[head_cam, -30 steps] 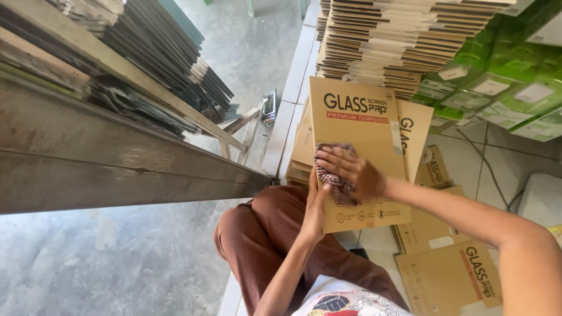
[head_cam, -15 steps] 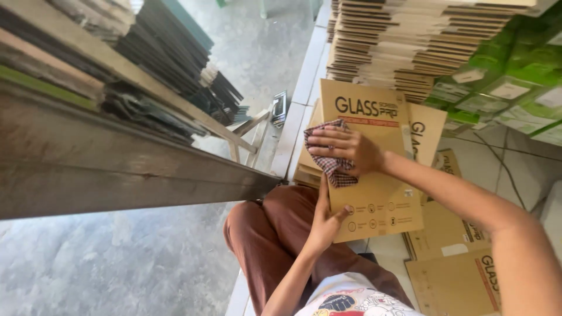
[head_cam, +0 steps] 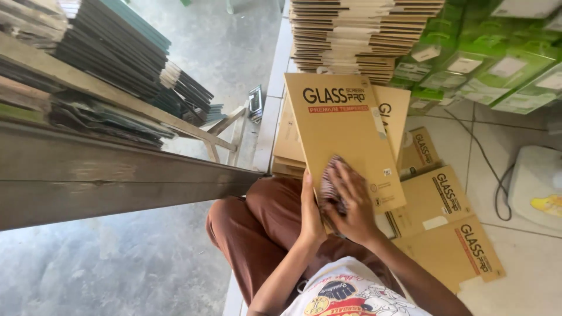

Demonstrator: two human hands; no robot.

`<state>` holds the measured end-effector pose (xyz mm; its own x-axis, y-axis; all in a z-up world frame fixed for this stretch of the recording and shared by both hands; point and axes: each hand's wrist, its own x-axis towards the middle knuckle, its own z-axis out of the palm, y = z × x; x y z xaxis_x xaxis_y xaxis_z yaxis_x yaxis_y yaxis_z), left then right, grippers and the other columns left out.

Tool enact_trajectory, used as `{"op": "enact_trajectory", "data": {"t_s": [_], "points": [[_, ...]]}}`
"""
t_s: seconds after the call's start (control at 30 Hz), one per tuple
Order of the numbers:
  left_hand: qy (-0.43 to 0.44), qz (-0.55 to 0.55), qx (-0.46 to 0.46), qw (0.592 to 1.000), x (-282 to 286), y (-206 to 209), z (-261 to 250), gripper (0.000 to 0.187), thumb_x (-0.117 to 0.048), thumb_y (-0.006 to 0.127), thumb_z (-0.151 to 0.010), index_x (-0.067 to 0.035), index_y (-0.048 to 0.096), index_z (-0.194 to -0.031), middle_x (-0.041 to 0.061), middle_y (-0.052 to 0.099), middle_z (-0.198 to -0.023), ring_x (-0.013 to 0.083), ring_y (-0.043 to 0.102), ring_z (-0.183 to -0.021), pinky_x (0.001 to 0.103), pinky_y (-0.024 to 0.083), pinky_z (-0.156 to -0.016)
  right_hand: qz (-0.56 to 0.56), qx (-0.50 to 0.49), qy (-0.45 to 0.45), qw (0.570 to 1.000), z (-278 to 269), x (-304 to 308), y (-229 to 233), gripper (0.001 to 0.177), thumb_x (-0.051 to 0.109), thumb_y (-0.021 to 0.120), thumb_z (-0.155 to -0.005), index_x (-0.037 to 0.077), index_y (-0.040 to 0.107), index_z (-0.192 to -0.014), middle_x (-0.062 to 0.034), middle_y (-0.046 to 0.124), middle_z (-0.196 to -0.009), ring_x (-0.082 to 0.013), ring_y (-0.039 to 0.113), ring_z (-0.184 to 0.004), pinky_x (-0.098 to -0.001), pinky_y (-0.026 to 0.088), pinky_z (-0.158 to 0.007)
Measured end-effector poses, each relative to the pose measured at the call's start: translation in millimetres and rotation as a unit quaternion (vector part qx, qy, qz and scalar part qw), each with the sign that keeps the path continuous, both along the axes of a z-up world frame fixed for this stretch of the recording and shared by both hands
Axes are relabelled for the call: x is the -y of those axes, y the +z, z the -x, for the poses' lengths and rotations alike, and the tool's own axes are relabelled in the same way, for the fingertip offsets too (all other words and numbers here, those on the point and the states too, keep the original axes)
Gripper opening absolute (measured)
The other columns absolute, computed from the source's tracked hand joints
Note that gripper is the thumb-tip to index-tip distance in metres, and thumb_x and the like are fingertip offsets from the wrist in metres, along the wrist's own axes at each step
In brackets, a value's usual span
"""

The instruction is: Wiping down individual screen protector packages with a cloth to clean them.

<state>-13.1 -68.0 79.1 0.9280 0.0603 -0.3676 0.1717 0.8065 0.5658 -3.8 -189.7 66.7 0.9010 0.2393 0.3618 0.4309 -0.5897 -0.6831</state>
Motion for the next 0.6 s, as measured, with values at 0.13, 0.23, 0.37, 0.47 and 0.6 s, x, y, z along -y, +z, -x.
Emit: {"op": "enact_trajectory", "data": {"t_s": [0.13, 0.23, 0.37, 0.47, 0.6], "points": [[-0.048, -0.143, 0.07, 0.986, -7.8, 19.3, -2.8, 0.062, -0.01, 0.058, -0.1, -0.003, 0.039, -0.159, 0.014, 0.053, -0.148, 0.0223, 0.052, -0.13, 0.033, 0.044, -0.106, 0.007, 0.009, 0.053, 0.998, -51.3, -17.3, 12.1, 0.071, 0.02, 0.068, -0.091, 0.015, 0.041, -0.157, -0.0142, 0.033, -0.167, -0.038, 0.036, -0.152, -0.0553, 0.029, -0.124], [-0.06, -0.19, -0.013, 0.98, -6.2, 18.7, -4.1, 0.071, 0.0, 0.057, -0.089, -0.01, 0.035, -0.156, 0.011, 0.055, -0.143, 0.0221, 0.059, -0.121, 0.034, 0.05, -0.097, -0.051, -0.081, -0.025, 0.995, -116.6, 18.2, -32.5, 0.065, 0.028, 0.063, -0.098, 0.018, 0.042, -0.158, -0.0095, 0.034, -0.167, -0.0341, 0.038, -0.151, -0.0528, 0.036, -0.123], [-0.04, -0.192, 0.0, 0.981, -7.3, 14.8, -3.8, 0.067, 0.001, 0.057, -0.095, -0.007, 0.037, -0.158, 0.015, 0.056, -0.144, 0.0214, 0.058, -0.123, 0.033, 0.049, -0.099, 0.037, -0.118, -0.105, 0.987, -90.9, 69.9, -104.6, 0.039, 0.028, 0.045, -0.114, 0.024, 0.042, -0.153, -0.0089, 0.04, -0.168, -0.033, 0.042, -0.154, -0.049, 0.038, -0.126], [-0.029, -0.155, -0.054, 0.986, -5.3, 18.6, -4.7, 0.066, -0.001, 0.055, -0.094, -0.011, 0.036, -0.156, 0.01, 0.054, -0.145, 0.0197, 0.059, -0.123, 0.033, 0.05, -0.099, 0.008, -0.127, -0.054, 0.99, -16.1, 48.9, -45.8, 0.058, 0.031, 0.043, -0.104, 0.018, 0.034, -0.16, -0.0137, 0.028, -0.169, -0.0372, 0.032, -0.151, -0.0547, 0.027, -0.123], [-0.022, -0.006, -0.017, 1.0, -3.6, 24.7, -5.1, 0.059, -0.017, 0.049, -0.102, -0.006, 0.038, -0.159, 0.013, 0.055, -0.146, 0.0199, 0.059, -0.126, 0.031, 0.05, -0.102, 0.014, 0.031, 0.1, 0.994, -27.8, 12.1, 4.0, 0.059, 0.037, 0.05, -0.103, 0.023, 0.035, -0.158, -0.0125, 0.027, -0.167, -0.0381, 0.027, -0.154, -0.0575, 0.023, -0.124]]}}
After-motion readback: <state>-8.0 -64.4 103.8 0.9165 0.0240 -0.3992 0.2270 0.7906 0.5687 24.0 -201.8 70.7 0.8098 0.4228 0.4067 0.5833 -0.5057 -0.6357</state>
